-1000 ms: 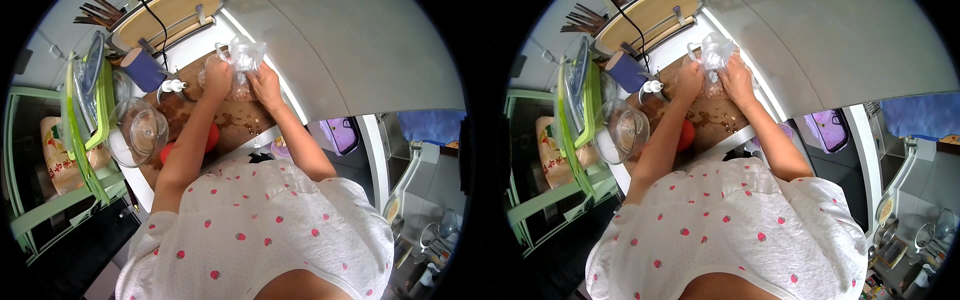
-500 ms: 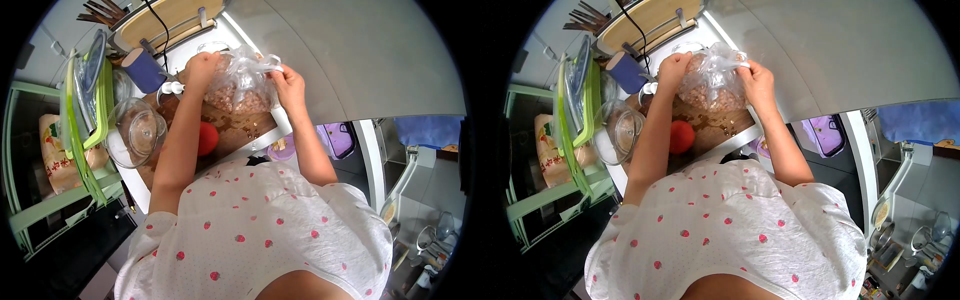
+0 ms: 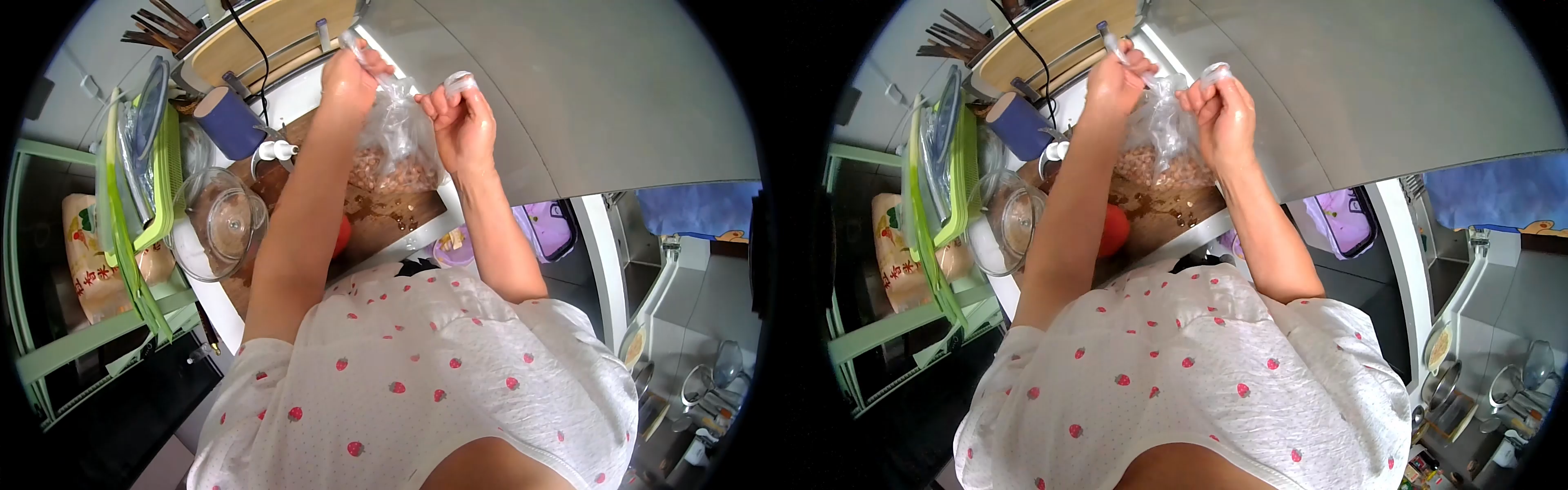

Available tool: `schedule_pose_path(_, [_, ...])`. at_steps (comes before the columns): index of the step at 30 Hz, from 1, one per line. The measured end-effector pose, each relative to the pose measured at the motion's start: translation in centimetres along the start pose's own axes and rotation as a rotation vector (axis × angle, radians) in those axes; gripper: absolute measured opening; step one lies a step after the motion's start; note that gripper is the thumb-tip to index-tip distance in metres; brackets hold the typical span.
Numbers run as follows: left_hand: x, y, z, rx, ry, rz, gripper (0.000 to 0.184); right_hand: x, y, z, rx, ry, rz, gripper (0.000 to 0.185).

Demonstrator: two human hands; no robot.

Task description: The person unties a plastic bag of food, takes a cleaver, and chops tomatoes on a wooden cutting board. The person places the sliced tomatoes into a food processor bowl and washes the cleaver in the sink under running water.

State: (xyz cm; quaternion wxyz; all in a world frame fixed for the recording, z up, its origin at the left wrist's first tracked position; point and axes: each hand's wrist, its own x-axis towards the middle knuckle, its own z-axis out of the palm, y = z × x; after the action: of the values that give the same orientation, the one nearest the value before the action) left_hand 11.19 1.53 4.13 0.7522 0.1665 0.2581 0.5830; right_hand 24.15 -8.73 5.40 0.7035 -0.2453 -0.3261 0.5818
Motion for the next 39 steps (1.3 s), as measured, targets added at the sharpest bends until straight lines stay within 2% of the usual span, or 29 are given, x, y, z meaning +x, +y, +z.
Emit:
schedule_pose_path(3, [1.0, 2.5, -1.7, -0.041, 0.079, -0.114, 0.021, 0.1, -0.4, 0.0, 0.069, 0.075, 0.032, 0.026])
schedule_pose_path(9, [1.8, 1.7, -3.9, 0.010, 0.419, 0.030, 0.019, -1.1, -0.7, -0.2, -0.066, 0.171, 0.047, 0.032])
schedule_pose_path(14, [2.1, 0.8, -6.6, 0.008, 0.508, 0.002, 0.018, -2.1, -0.9, -1.0, -0.139, 0.233, 0.076, 0.032])
schedule_pose_path(16, [1.3, 1.1, -6.5, 0.071, 0.434, 0.007, 0.017, -2.1, -0.9, -1.0, -0.166, 0.279, 0.094, 0.033])
schedule_pose_path(19, [-2.1, 2.8, -3.8, 0.403, 0.026, 0.128, 0.020, 0.2, -2.0, -0.1, -0.313, 0.256, -0.021, 0.032])
schedule_pose_path(21, [-4.9, 4.6, -0.5, 0.760, -0.382, 0.025, 0.022, 1.6, -2.5, 2.0, -0.355, 0.227, -0.040, 0.028])
schedule_pose_path(23, [-6.1, 3.5, 1.0, 0.856, -0.447, -0.055, 0.022, 2.9, -2.5, 4.2, -0.687, -0.053, -0.050, 0.019])
schedule_pose_path(24, [-6.3, 3.3, 1.3, 0.949, -0.510, -0.129, 0.021, 3.2, -2.8, 4.5, -0.684, -0.059, -0.051, 0.019])
schedule_pose_path(26, [-5.9, 4.6, 0.4, 0.841, -0.510, -0.107, 0.020, 3.5, -3.5, 4.3, -0.899, -0.234, -0.075, 0.026])
schedule_pose_path(27, [-5.9, 5.2, 0.1, 0.728, -0.511, -0.092, 0.019, 3.6, -3.4, 3.9, -0.900, -0.234, -0.075, 0.026])
schedule_pose_path(30, [-5.6, 5.2, -0.3, 0.665, -0.454, -0.081, 0.018, 2.8, -2.1, 1.2, -0.909, -0.125, -0.166, 0.032])
schedule_pose_path(32, [-5.3, 5.3, -0.5, 0.639, -0.396, -0.046, 0.018, 1.5, -1.1, -0.9, -1.188, 0.128, -0.174, 0.035])
schedule_pose_path(33, [-5.2, 5.5, -0.9, 0.672, -0.367, -0.010, 0.018, 0.9, -1.0, -1.7, -1.191, 0.126, -0.175, 0.035])
schedule_pose_path(35, [-5.3, 5.4, -1.6, 0.704, -0.331, 0.015, 0.018, -1.0, -1.0, -2.7, -1.477, 0.009, -0.079, 0.039])
schedule_pose_path(36, [-5.3, 5.4, -1.8, 0.657, -0.284, 0.017, 0.019, -1.8, -1.4, -2.5, -1.556, -0.081, -0.096, 0.038])
schedule_pose_path(37, [-5.1, 5.5, -2.0, 0.609, -0.239, 0.021, 0.020, -2.5, -1.3, -2.5, -1.555, -0.078, -0.095, 0.038])
schedule_pose_path(39, [-4.8, 5.5, -2.5, 0.505, -0.202, 0.020, 0.020, -3.5, -0.9, -2.7, -1.672, -0.208, -0.237, 0.036])
